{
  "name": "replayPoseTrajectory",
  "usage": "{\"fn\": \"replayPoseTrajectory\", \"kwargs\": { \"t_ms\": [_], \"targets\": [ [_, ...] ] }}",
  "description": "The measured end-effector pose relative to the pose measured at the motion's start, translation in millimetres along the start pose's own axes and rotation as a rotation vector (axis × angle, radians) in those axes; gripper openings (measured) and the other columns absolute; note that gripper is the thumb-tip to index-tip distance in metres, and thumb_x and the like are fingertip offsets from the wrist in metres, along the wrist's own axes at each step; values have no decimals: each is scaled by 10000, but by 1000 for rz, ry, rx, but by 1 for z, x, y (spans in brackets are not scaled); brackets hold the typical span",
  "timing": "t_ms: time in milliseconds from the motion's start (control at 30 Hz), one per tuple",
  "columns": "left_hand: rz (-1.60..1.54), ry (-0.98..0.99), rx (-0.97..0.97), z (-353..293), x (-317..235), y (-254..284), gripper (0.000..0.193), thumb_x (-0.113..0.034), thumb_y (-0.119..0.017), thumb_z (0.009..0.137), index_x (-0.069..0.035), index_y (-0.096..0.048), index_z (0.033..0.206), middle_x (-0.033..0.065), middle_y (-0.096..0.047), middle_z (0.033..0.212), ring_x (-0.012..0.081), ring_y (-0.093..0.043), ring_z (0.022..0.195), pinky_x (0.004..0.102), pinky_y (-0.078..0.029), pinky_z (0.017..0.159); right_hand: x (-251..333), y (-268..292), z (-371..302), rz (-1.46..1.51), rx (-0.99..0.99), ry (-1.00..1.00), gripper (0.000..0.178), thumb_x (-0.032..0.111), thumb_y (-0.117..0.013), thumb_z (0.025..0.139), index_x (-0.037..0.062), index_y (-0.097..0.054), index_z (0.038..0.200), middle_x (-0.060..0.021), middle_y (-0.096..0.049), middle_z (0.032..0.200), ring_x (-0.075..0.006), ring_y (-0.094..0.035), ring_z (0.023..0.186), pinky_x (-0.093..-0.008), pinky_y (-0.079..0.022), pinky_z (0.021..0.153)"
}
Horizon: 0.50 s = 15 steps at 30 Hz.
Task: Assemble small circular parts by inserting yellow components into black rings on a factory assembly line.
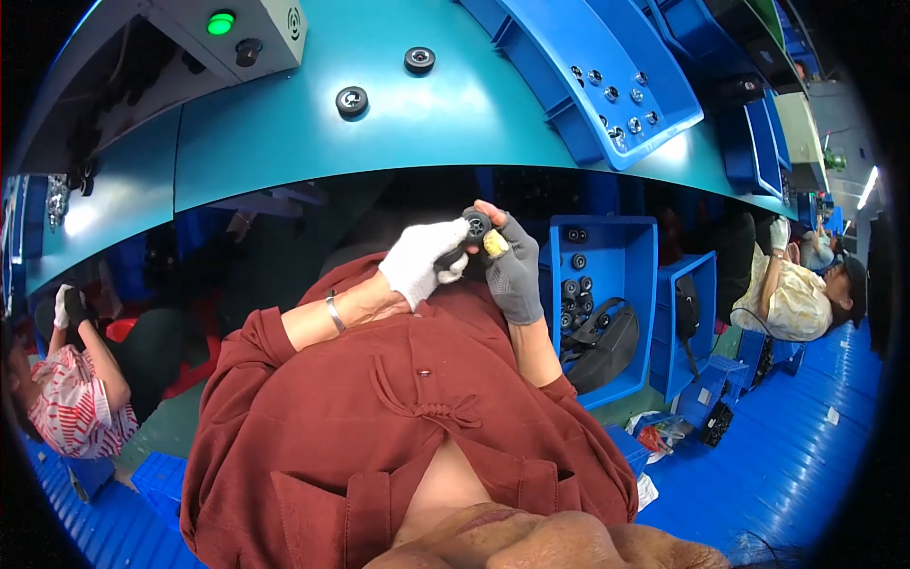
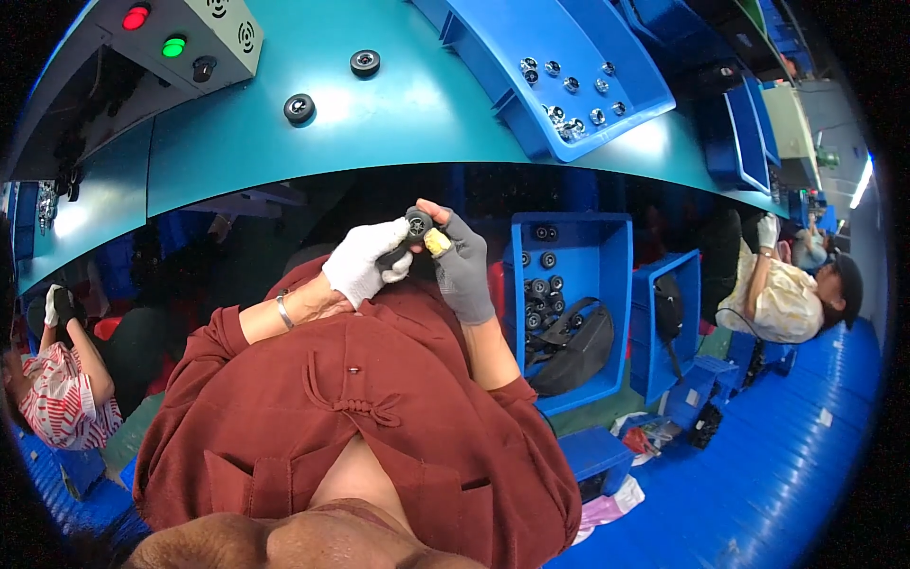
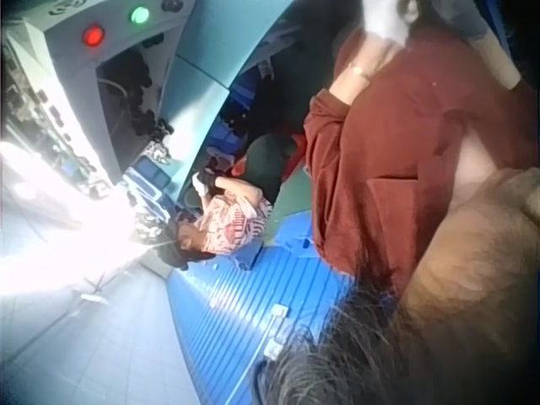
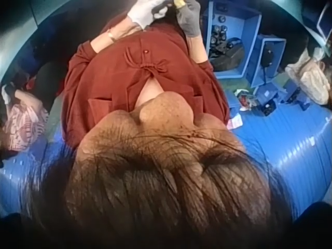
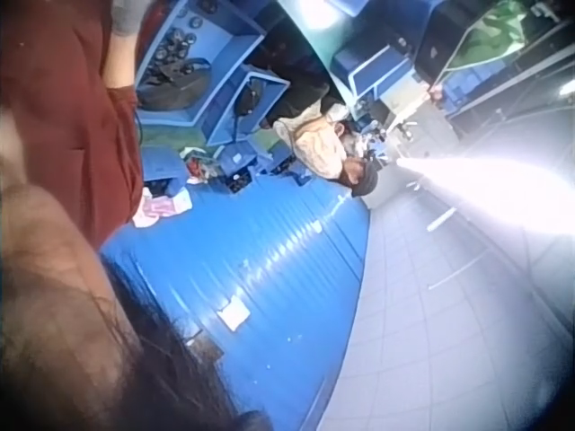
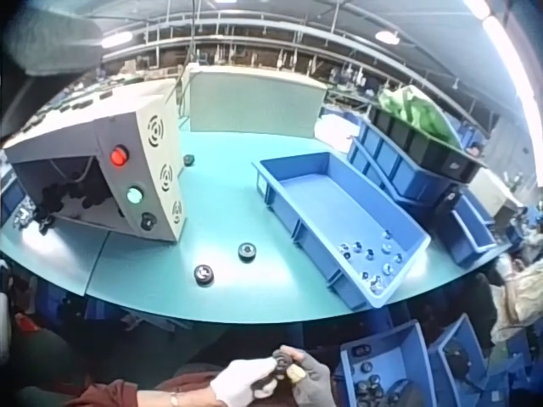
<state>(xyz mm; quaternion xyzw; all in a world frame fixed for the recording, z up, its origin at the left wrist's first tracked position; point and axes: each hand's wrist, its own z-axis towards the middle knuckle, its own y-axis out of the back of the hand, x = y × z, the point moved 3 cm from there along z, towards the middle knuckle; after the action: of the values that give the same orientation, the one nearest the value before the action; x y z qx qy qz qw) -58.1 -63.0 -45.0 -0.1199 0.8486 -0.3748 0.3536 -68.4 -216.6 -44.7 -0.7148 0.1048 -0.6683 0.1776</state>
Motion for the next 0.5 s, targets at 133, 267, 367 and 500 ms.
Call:
{"fn": "replayPoseTrajectory", "kwargs": {
  "t_ms": [133, 267, 367, 500],
  "targets": [
    [11, 6, -127, -2, -5, -5, 298, -291, -592, 1022, -5, -661, 974, 40, -557, 703, 108, -456, 564, 250, -313, 500, 2, -10, -1, 198, -39, -77, 351, 131, -550, 1028, -52, -581, 1325, -78, -651, 1168, -111, -598, 913, -254, -492, 869],
    [75, 5, -105, -2, -5, 0, 307, -296, -609, 1014, -7, -671, 933, 38, -552, 671, 99, -428, 531, 249, -295, 490, 11, -12, -2, 105, -93, -122, 274, 108, -530, 1027, -53, -619, 1229, -73, -674, 1093, -105, -607, 906, -248, -491, 856],
    [177, -44, -106, -4, -7, 1, 325, -306, -622, 1007, -11, -675, 881, 26, -543, 648, 88, -407, 522, 246, -283, 492, 15, -10, -3, -54, -129, -140, 253, 76, -526, 1012, -51, -638, 1200, -70, -684, 1059, -100, -622, 903, -244, -497, 843],
    [263, -107, -118, -7, -8, 1, 336, -310, -624, 1006, -16, -676, 853, 10, -531, 637, 81, -394, 524, 244, -276, 495, 20, -14, -6, -155, -142, -87, 247, 46, -522, 996, -50, -651, 1183, -67, -691, 1036, -102, -637, 909, -242, -505, 830]
  ]
}}
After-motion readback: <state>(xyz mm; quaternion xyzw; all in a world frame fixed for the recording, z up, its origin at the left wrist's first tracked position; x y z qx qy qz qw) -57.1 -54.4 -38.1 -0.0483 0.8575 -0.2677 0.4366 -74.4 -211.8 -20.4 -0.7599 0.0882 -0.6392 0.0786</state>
